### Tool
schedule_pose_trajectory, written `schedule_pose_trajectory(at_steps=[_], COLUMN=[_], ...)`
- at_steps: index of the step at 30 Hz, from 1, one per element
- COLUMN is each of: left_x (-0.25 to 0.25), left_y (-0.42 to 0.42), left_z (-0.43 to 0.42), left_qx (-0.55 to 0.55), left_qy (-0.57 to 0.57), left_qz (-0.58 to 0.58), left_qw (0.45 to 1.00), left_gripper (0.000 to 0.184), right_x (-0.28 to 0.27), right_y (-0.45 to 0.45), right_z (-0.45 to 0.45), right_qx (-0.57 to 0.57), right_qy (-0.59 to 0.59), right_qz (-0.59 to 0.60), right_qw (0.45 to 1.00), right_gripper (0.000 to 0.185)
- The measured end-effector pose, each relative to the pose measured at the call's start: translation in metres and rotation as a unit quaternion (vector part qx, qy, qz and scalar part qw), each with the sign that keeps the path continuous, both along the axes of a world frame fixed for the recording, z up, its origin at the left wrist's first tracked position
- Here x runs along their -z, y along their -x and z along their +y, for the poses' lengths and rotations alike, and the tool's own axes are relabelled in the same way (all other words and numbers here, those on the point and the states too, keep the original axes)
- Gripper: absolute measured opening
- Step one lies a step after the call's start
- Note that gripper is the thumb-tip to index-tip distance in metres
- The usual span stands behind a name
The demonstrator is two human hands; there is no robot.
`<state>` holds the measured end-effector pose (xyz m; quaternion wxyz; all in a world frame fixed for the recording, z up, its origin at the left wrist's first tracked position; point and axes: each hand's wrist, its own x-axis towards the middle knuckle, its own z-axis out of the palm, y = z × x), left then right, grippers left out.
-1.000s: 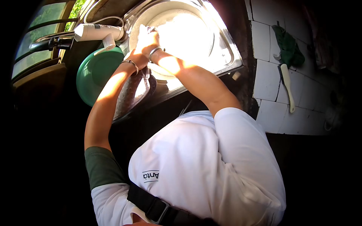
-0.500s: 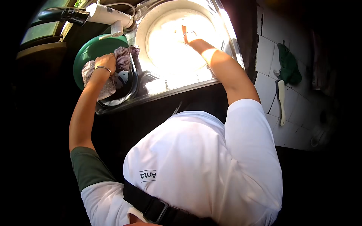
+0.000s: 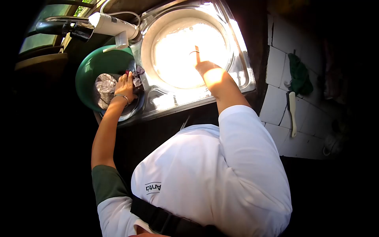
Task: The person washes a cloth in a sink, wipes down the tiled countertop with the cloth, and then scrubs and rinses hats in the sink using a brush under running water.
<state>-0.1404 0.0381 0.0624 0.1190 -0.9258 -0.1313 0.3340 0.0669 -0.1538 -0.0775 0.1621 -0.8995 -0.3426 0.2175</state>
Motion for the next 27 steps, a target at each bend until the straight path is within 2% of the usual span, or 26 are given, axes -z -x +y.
schedule_pose_trajectory(at_steps=[2, 8, 14, 18, 20, 21, 22, 23, 24, 25, 26, 27], left_x=[0.003, -0.031, -0.038, -0.045, -0.044, -0.044, -0.046, -0.047, -0.047, -0.046, -0.045, -0.044], left_y=[0.003, 0.006, 0.037, 0.055, 0.062, 0.065, 0.067, 0.067, 0.068, 0.069, 0.070, 0.073], left_z=[0.008, -0.015, -0.018, -0.024, -0.021, -0.022, -0.023, -0.025, -0.025, -0.026, -0.025, -0.023], left_qx=[0.020, -0.044, -0.013, -0.019, -0.012, -0.010, -0.007, -0.004, 0.016, 0.028, 0.038, 0.047], left_qy=[0.024, 0.097, 0.156, 0.188, 0.201, 0.210, 0.220, 0.232, 0.241, 0.253, 0.264, 0.272], left_qz=[-0.038, -0.113, -0.334, -0.359, -0.368, -0.373, -0.377, -0.382, -0.390, -0.393, -0.396, -0.398], left_qw=[0.999, 0.988, 0.929, 0.914, 0.908, 0.904, 0.900, 0.895, 0.889, 0.884, 0.879, 0.875], left_gripper=[0.102, 0.100, 0.070, 0.057, 0.051, 0.049, 0.047, 0.045, 0.044, 0.043, 0.043, 0.042], right_x=[0.001, -0.007, -0.031, -0.072, -0.115, -0.103, -0.102, -0.100, -0.154, -0.159, -0.139, -0.155], right_y=[-0.003, 0.004, 0.025, 0.040, 0.046, 0.049, 0.047, 0.054, 0.068, 0.073, 0.069, 0.082], right_z=[-0.008, -0.021, -0.021, -0.029, -0.054, -0.055, -0.063, -0.080, -0.112, -0.131, -0.151, -0.182], right_qx=[0.013, 0.063, 0.122, 0.149, 0.140, 0.148, 0.131, 0.170, 0.202, 0.245, 0.242, 0.265], right_qy=[-0.003, -0.070, -0.169, -0.256, -0.256, -0.277, -0.409, -0.335, -0.255, -0.277, -0.278, -0.266], right_qz=[0.003, 0.029, 0.067, 0.095, 0.125, 0.105, -0.017, -0.016, -0.012, -0.008, -0.062, -0.101], right_qw=[1.000, 0.995, 0.976, 0.950, 0.948, 0.944, 0.903, 0.927, 0.946, 0.929, 0.928, 0.921], right_gripper=[0.034, 0.035, 0.035, 0.036, 0.036, 0.037, 0.037, 0.036, 0.035, 0.040, 0.039, 0.029])
